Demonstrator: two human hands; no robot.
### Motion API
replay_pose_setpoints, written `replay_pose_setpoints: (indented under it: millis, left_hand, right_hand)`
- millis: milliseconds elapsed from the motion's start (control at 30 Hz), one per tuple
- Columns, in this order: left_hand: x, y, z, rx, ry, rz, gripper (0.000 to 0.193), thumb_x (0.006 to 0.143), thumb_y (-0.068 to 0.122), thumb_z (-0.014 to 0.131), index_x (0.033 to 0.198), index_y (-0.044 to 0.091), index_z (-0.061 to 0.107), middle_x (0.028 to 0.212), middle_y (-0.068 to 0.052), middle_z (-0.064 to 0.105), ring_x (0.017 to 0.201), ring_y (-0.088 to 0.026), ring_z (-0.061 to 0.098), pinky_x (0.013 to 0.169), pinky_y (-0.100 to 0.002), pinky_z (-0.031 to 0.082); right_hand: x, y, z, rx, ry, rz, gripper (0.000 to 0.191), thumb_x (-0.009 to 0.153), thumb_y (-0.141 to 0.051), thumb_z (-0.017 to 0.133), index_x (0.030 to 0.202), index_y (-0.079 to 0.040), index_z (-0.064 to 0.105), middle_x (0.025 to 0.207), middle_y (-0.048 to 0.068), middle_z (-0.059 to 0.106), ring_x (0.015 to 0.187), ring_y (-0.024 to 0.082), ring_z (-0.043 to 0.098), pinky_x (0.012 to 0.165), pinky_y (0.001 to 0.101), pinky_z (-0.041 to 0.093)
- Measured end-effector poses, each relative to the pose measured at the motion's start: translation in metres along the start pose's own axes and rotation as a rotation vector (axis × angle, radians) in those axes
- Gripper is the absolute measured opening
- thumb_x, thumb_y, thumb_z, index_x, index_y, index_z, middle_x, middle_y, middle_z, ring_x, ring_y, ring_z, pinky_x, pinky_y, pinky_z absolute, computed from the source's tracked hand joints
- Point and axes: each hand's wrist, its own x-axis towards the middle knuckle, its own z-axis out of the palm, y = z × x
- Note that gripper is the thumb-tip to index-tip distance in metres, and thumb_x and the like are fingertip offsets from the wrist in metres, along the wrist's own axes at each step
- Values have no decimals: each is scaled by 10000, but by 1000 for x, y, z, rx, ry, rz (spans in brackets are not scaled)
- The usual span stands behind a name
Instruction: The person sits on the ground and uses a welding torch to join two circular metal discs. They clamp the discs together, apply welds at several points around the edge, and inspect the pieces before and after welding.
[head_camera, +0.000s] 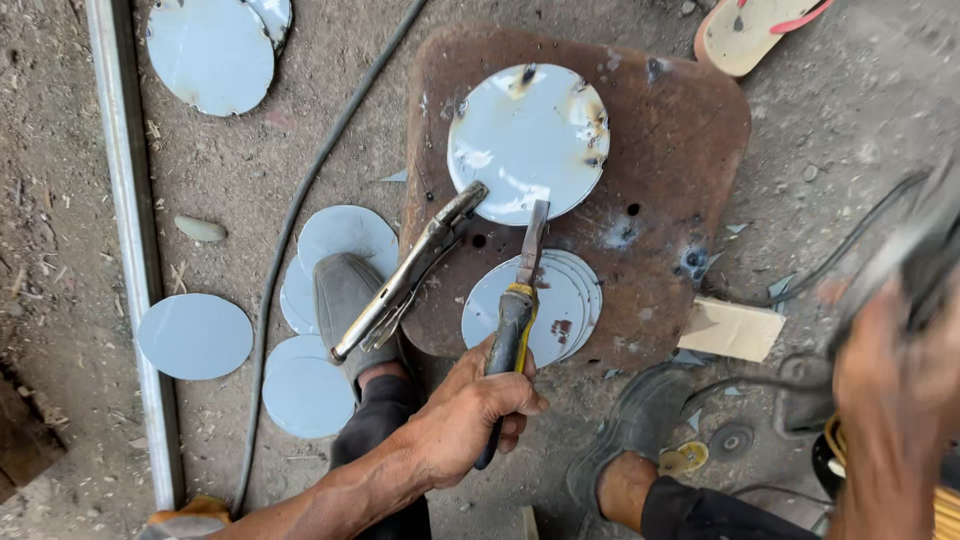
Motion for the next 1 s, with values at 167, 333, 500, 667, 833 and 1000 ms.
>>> replay_pose_setpoints:
  millis: [167, 333, 500, 667, 833, 1000]
  left_hand:
    - [3, -5, 5, -48, 3, -3, 302, 759, 102, 667, 990, 84, 473, 670, -27, 439, 543, -130, 439, 486, -321, 409]
    - [7, -3, 7, 90, 7, 52, 320, 761, 139, 682, 986, 51, 473, 679, -42, 468, 539, -148, 477, 485, -350, 452]
    - [4, 2, 0, 183, -13, -2, 346, 768, 202, 672, 1019, 46, 494, 692, -49, 484, 547, -146, 512, 513, -344, 487]
    - [5, 4, -5, 276, 4, -52, 362, 759, 259, 662, 1017, 64, 501, 685, -46, 507, 553, -145, 553, 539, -347, 535]
    - [7, 3, -5, 237, -11, -21, 361, 760, 240, 673, 1013, 55, 495, 671, -52, 494, 536, -146, 541, 522, -346, 528]
    - [8, 0, -6, 219, -21, -14, 368, 754, 240, 675, 1014, 53, 494, 669, -50, 505, 533, -140, 546, 514, -335, 525]
  right_hand:
    - [-124, 6, -26, 255, 81, 6, 476, 1062, -346, 642, 1327, 32, 526, 955, 159, 668, 824, 222, 693, 746, 362, 567]
    - [-164, -11, -3, 10, -327, -53, 593, 1000, -364, 651, 1382, 63, 499, 985, 186, 691, 848, 213, 719, 768, 341, 590]
    - [-160, -10, 27, -112, -141, -315, 598, 1052, -336, 615, 1436, 104, 482, 1129, 298, 693, 958, 294, 749, 789, 354, 633]
    - [-160, 3, 22, -170, -145, -289, 562, 1063, -293, 596, 1434, 119, 503, 1180, 344, 679, 956, 334, 744, 759, 338, 641]
    - [-161, 5, 19, -163, -181, -283, 542, 1048, -262, 611, 1426, 114, 513, 1099, 314, 704, 949, 327, 750, 767, 350, 637]
    - [-160, 5, 21, -164, -199, -295, 558, 1043, -256, 618, 1433, 126, 506, 1087, 316, 703, 993, 339, 747, 783, 356, 632]
